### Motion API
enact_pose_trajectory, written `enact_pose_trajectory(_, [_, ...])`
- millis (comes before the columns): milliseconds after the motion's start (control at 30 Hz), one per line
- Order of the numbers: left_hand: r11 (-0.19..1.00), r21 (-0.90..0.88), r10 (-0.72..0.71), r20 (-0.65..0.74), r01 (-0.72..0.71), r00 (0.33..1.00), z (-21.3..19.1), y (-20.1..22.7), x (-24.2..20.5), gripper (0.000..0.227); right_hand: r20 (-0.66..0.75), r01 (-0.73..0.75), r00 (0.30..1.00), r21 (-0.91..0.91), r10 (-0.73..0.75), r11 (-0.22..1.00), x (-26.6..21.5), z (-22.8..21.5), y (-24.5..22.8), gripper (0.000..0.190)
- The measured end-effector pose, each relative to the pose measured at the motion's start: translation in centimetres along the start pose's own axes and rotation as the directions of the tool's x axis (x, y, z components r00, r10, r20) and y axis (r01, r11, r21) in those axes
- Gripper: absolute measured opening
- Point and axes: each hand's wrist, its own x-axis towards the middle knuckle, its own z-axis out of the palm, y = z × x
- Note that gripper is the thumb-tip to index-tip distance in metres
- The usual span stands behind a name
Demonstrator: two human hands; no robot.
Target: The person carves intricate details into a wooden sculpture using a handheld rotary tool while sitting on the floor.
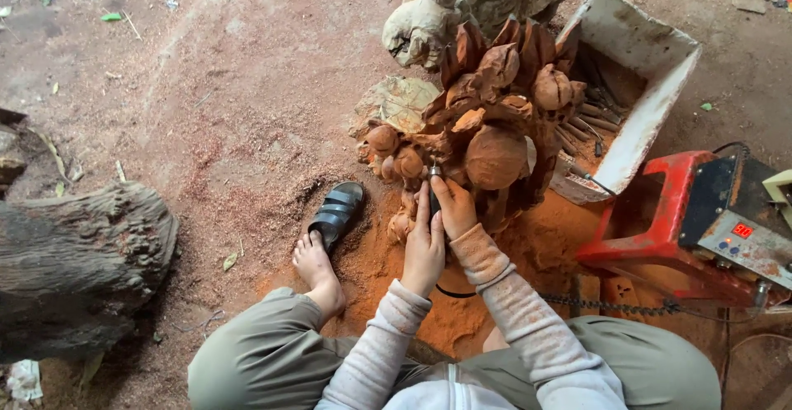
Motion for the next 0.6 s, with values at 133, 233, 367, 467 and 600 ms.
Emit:
enact_pose_trajectory(133, [1.0,-0.019,0.001,-0.012,-0.001,1.0,0.5,-0.4,-0.2,0.058,0.01,0.0,1.0,-0.024,0.0,1.0,-0.1,-0.1,-0.5,0.048])
enact_pose_trajectory(233, [0.997,-0.069,-0.027,-0.018,0.026,0.999,0.6,-0.9,-0.2,0.058,0.018,-0.037,0.999,-0.025,0.037,0.999,-0.1,-0.2,-0.5,0.048])
enact_pose_trajectory(367, [0.999,-0.053,-0.009,0.001,0.009,1.0,0.3,-1.0,0.0,0.057,0.002,-0.059,0.998,0.018,0.059,0.998,-0.2,-0.3,-1.4,0.045])
enact_pose_trajectory(467, [0.999,-0.051,0.002,0.003,-0.002,1.0,0.3,-1.2,0.1,0.057,-0.002,-0.058,0.998,0.027,0.058,0.998,-0.3,-0.3,-1.7,0.045])
enact_pose_trajectory(600, [0.997,-0.072,-0.027,-0.004,0.027,1.0,0.2,-0.2,0.1,0.057,0.01,-0.101,0.995,-0.043,0.101,0.994,0.3,-0.1,-0.1,0.044])
